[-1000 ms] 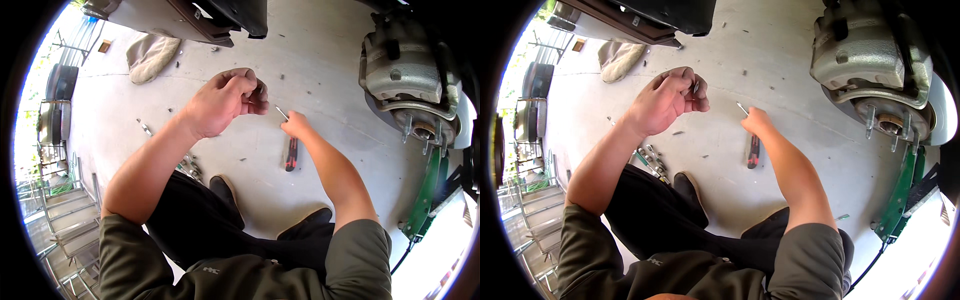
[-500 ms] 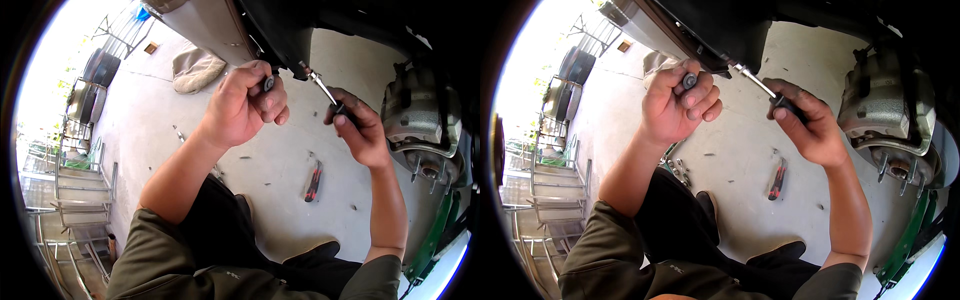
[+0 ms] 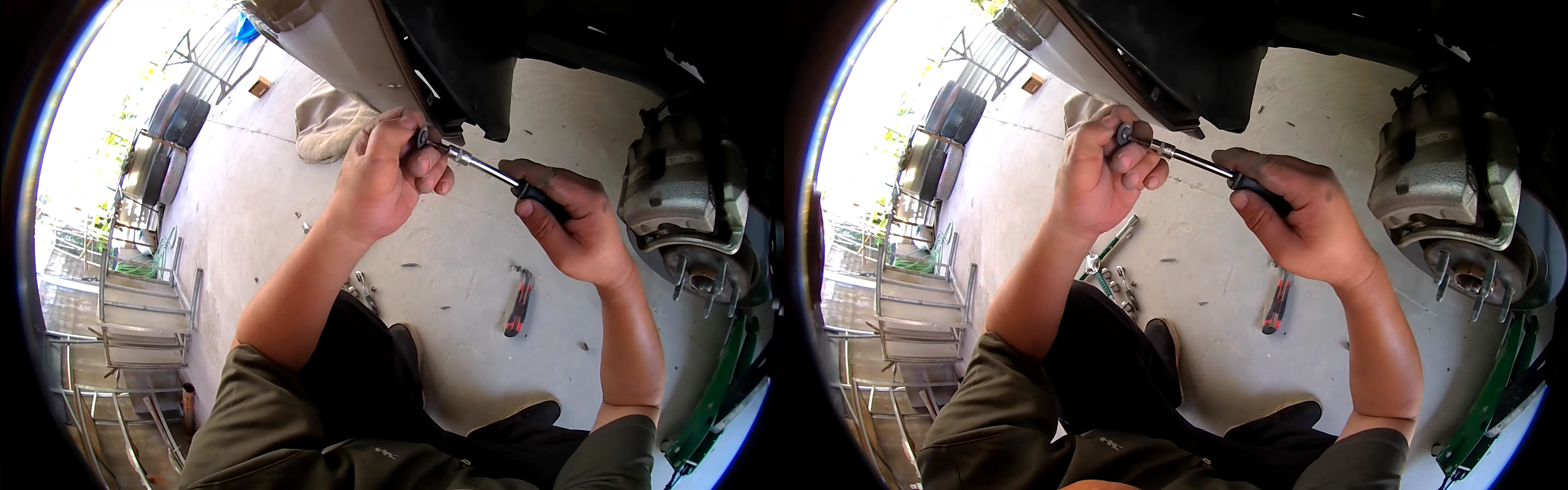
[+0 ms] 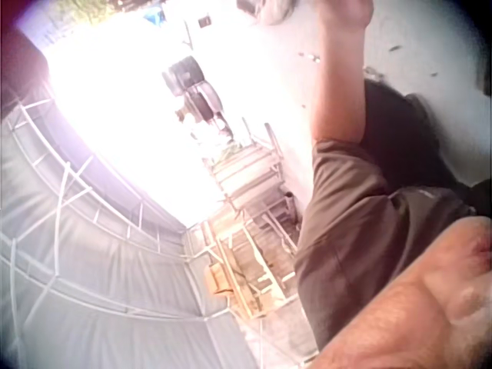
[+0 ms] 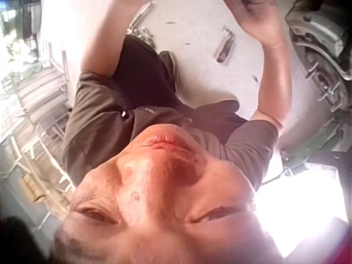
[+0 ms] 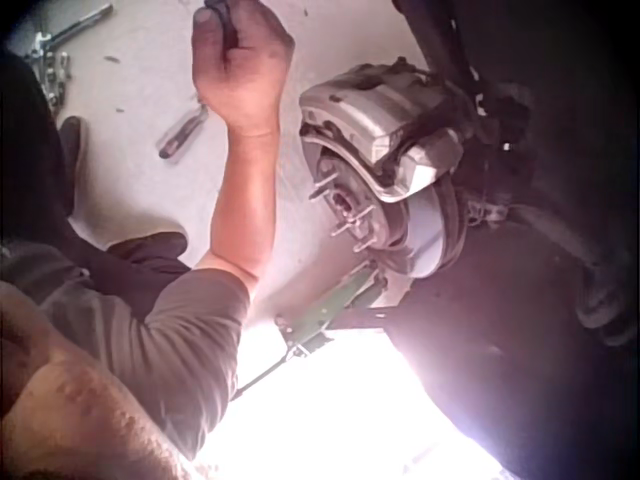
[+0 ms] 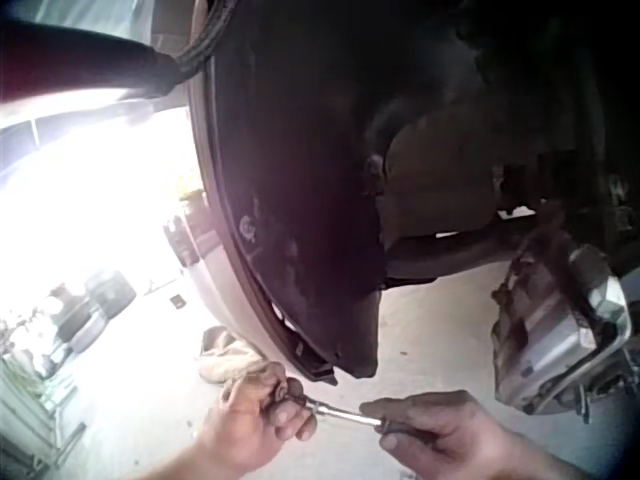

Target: The person trims the edge of a car fender liner using a utility knife and fastens screws into the liner using a screwdriver.

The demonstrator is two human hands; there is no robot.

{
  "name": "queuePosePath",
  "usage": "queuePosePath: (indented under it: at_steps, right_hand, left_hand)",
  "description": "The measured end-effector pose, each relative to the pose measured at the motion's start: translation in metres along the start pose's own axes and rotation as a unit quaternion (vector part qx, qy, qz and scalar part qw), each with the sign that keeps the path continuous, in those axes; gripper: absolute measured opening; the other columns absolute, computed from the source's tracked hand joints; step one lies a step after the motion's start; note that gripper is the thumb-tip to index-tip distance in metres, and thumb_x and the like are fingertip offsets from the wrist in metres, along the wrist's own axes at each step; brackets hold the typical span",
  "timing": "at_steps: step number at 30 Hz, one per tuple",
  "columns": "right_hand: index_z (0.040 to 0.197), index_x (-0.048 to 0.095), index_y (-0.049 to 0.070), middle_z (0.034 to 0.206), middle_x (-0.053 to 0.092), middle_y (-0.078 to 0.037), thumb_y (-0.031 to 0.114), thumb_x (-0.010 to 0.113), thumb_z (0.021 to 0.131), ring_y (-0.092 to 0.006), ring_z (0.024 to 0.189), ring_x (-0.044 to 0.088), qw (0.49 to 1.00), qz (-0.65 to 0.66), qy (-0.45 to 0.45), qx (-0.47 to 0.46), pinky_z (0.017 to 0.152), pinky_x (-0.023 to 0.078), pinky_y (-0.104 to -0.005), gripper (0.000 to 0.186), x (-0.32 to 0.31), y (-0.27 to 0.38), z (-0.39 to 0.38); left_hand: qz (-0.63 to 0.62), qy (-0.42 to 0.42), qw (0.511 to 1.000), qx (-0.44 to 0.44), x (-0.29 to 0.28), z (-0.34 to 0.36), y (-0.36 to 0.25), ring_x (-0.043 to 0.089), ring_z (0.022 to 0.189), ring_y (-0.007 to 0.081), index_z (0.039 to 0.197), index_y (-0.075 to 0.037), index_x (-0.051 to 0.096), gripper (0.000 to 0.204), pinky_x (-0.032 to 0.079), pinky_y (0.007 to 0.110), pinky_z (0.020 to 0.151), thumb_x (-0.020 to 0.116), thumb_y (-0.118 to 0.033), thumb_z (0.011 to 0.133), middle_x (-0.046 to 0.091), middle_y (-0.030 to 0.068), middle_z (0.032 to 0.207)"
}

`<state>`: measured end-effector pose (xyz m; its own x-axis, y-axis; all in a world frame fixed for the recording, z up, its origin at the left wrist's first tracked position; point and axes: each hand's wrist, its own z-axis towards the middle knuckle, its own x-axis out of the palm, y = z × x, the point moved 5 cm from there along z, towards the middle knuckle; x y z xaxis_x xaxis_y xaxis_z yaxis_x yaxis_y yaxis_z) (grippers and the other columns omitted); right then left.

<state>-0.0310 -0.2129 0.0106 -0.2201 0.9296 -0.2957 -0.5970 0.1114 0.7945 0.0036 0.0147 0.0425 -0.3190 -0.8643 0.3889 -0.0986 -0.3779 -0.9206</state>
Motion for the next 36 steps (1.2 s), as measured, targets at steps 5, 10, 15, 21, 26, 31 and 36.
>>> queuePosePath:
  at_steps: [5,10,15,21,26,31,36]
  right_hand:
    - [0.130,0.071,0.000,0.082,0.067,-0.009,0.002,0.073,0.095,-0.0140,0.067,0.058,0.999,-0.029,-0.013,-0.018,0.065,0.051,-0.0285,0.035,-0.003,0.007,0.007]
    - [0.129,0.071,0.001,0.075,0.062,-0.001,0.003,0.073,0.096,-0.0077,0.065,0.050,0.997,0.005,0.017,0.077,0.059,0.044,-0.0265,0.034,-0.007,-0.001,0.006]
    - [0.127,0.070,0.001,0.075,0.061,0.002,0.004,0.073,0.096,-0.0055,0.066,0.047,0.991,0.065,0.017,0.114,0.059,0.041,-0.0258,0.032,-0.009,-0.009,0.005]
    - [0.120,0.065,-0.001,0.081,0.065,0.001,0.005,0.074,0.094,-0.0077,0.069,0.055,0.988,0.099,0.007,0.118,0.063,0.046,-0.0269,0.028,-0.011,-0.016,0.007]
    - [0.113,0.062,-0.001,0.091,0.068,-0.004,0.004,0.075,0.087,-0.0130,0.074,0.062,0.992,-0.063,-0.009,0.113,0.069,0.051,-0.0288,0.030,-0.018,0.003,0.017]
    - [0.112,0.060,-0.001,0.101,0.065,-0.004,-0.002,0.075,0.078,-0.0156,0.092,0.063,0.990,0.077,-0.103,0.058,0.076,0.052,-0.0292,0.038,-0.028,-0.019,0.019]
    - [0.119,0.061,0.002,0.107,0.069,-0.008,0.004,0.081,0.088,-0.0161,0.096,0.065,0.945,0.287,-0.157,-0.016,0.083,0.053,-0.0293,0.037,-0.015,-0.047,0.001]
  left_hand:
    - [0.044,-0.035,0.998,0.021,0.001,0.000,-0.005,0.047,0.061,0.0138,0.096,-0.013,0.053,0.014,0.047,0.039,0.068,0.044,-0.020,0.104,0.050,-0.0019,0.067]
    - [0.067,-0.053,0.996,0.009,0.000,0.001,-0.007,0.046,0.060,0.0160,0.094,-0.012,0.052,0.014,0.048,0.040,0.069,0.045,-0.019,0.104,0.048,-0.0001,0.068]
    - [0.150,-0.051,0.987,0.019,0.009,0.000,-0.008,0.053,0.064,0.0226,0.092,-0.007,0.052,0.019,0.054,0.046,0.074,0.045,-0.020,0.104,0.047,0.0040,0.069]
    - [0.111,-0.028,0.993,0.022,0.006,0.005,-0.005,0.055,0.066,0.0233,0.093,-0.006,0.051,0.019,0.056,0.048,0.075,0.044,-0.019,0.105,0.048,0.0041,0.070]
    - [0.154,-0.039,0.986,0.047,0.003,0.007,-0.005,0.055,0.066,0.0228,0.094,-0.006,0.052,0.021,0.056,0.047,0.074,0.045,-0.022,0.106,0.047,0.0038,0.070]
    - [0.157,-0.048,0.980,0.117,0.008,0.011,-0.008,0.054,0.065,0.0213,0.093,-0.006,0.054,0.024,0.056,0.045,0.072,0.046,-0.024,0.106,0.048,0.0034,0.069]
    - [0.235,-0.098,0.947,0.195,0.008,0.016,-0.016,0.055,0.063,0.0157,0.092,-0.008,0.056,0.020,0.058,0.040,0.066,0.050,-0.021,0.104,0.054,0.0040,0.071]
